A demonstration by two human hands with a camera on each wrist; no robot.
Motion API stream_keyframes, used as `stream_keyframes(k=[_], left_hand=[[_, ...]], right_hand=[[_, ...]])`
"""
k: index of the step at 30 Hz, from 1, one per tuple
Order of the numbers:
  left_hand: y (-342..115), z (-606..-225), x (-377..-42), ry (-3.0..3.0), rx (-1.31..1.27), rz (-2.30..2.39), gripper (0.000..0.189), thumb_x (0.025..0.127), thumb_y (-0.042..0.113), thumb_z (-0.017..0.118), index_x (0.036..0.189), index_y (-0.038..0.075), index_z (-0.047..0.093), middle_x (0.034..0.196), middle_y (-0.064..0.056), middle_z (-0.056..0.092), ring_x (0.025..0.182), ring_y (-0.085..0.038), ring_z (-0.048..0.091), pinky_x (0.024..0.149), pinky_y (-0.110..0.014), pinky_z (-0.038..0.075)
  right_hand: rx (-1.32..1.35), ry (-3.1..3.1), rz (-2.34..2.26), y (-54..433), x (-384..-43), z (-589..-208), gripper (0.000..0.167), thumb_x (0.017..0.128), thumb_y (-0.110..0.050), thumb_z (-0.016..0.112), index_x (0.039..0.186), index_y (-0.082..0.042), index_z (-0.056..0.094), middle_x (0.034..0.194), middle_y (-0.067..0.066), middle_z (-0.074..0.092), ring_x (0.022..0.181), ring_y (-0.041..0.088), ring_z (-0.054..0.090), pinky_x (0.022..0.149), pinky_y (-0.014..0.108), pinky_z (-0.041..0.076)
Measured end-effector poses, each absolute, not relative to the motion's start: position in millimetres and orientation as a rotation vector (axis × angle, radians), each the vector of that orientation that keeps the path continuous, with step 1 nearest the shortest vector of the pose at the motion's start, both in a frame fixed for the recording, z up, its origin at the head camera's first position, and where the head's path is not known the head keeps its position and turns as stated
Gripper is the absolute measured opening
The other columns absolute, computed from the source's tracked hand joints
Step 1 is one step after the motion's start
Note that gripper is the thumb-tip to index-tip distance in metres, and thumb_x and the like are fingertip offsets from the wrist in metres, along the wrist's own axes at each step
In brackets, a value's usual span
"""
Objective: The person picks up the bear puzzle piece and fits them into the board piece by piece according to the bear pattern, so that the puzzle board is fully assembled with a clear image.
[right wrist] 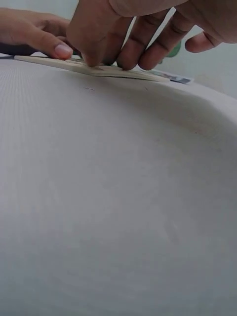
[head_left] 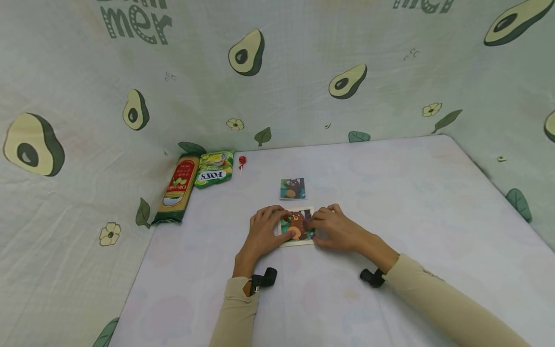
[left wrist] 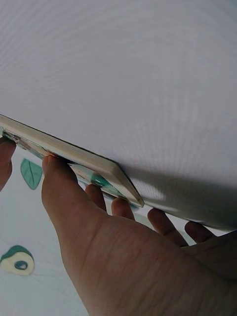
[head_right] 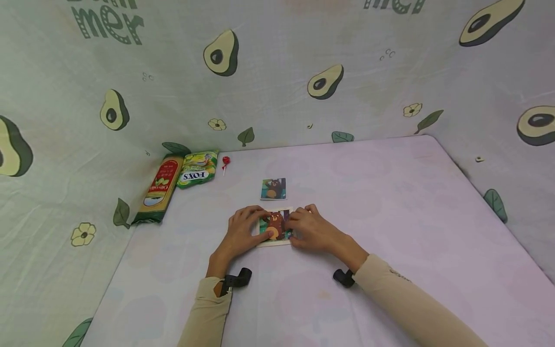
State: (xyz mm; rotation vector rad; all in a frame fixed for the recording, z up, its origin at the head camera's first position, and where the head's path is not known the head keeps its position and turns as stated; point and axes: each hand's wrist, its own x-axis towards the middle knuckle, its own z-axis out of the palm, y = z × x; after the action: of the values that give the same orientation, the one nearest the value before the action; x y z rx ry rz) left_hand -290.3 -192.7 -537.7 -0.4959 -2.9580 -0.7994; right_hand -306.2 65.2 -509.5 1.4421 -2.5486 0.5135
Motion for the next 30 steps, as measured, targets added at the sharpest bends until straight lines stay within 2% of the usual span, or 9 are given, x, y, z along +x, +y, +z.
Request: stream_keyframes(k=[10, 15, 21, 24, 30], left_hand=[[-194, -535, -290, -2.966, -0.499, -0.791, 0.057, 0.088, 0.055, 0.069, 0.137, 0.027, 0.059, 0.145, -0.001, 0.046, 0.138, -0.030, 0.033, 0.111, -0.055, 0.023], [-193, -538, -292, -2.945, -0.489, -0.817, 0.059, 0.088, 0.056, 0.070, 0.139, 0.028, 0.059, 0.144, -0.002, 0.048, 0.136, -0.031, 0.036, 0.108, -0.056, 0.025], [-194, -546, -299, -2.872, -0.451, -0.952, 0.055, 0.094, 0.052, 0.064, 0.143, 0.028, 0.055, 0.140, -0.003, 0.053, 0.133, -0.030, 0.040, 0.108, -0.055, 0.025], [-200, -549, -298, -2.852, -0.404, -1.025, 0.045, 0.097, 0.045, 0.063, 0.138, 0.026, 0.059, 0.138, -0.002, 0.055, 0.132, -0.027, 0.042, 0.109, -0.054, 0.025], [-220, -545, -294, -2.783, -0.241, -1.021, 0.019, 0.099, 0.028, 0.065, 0.115, 0.022, 0.072, 0.125, 0.002, 0.061, 0.121, -0.023, 0.050, 0.104, -0.049, 0.035]], right_hand=[[1.435, -2.574, 0.465, 61, -303, -505, 0.007, 0.085, -0.018, 0.079, 0.091, -0.017, 0.078, 0.099, -0.002, 0.064, 0.096, 0.020, 0.055, 0.089, 0.052, 0.037], [1.398, -2.614, 0.545, 65, -301, -507, 0.010, 0.087, -0.017, 0.077, 0.097, -0.015, 0.078, 0.102, -0.002, 0.066, 0.098, 0.019, 0.058, 0.088, 0.051, 0.038], [1.244, -2.693, 0.615, 81, -300, -508, 0.018, 0.089, -0.013, 0.072, 0.106, -0.011, 0.075, 0.107, 0.000, 0.066, 0.103, 0.020, 0.059, 0.089, 0.047, 0.039], [1.194, -2.713, 0.614, 91, -299, -510, 0.018, 0.089, -0.012, 0.072, 0.107, -0.009, 0.075, 0.108, 0.002, 0.067, 0.104, 0.021, 0.059, 0.090, 0.048, 0.040], [1.116, -2.722, 0.554, 121, -301, -515, 0.017, 0.088, -0.009, 0.074, 0.105, -0.008, 0.075, 0.105, 0.003, 0.067, 0.102, 0.024, 0.060, 0.088, 0.050, 0.040]])
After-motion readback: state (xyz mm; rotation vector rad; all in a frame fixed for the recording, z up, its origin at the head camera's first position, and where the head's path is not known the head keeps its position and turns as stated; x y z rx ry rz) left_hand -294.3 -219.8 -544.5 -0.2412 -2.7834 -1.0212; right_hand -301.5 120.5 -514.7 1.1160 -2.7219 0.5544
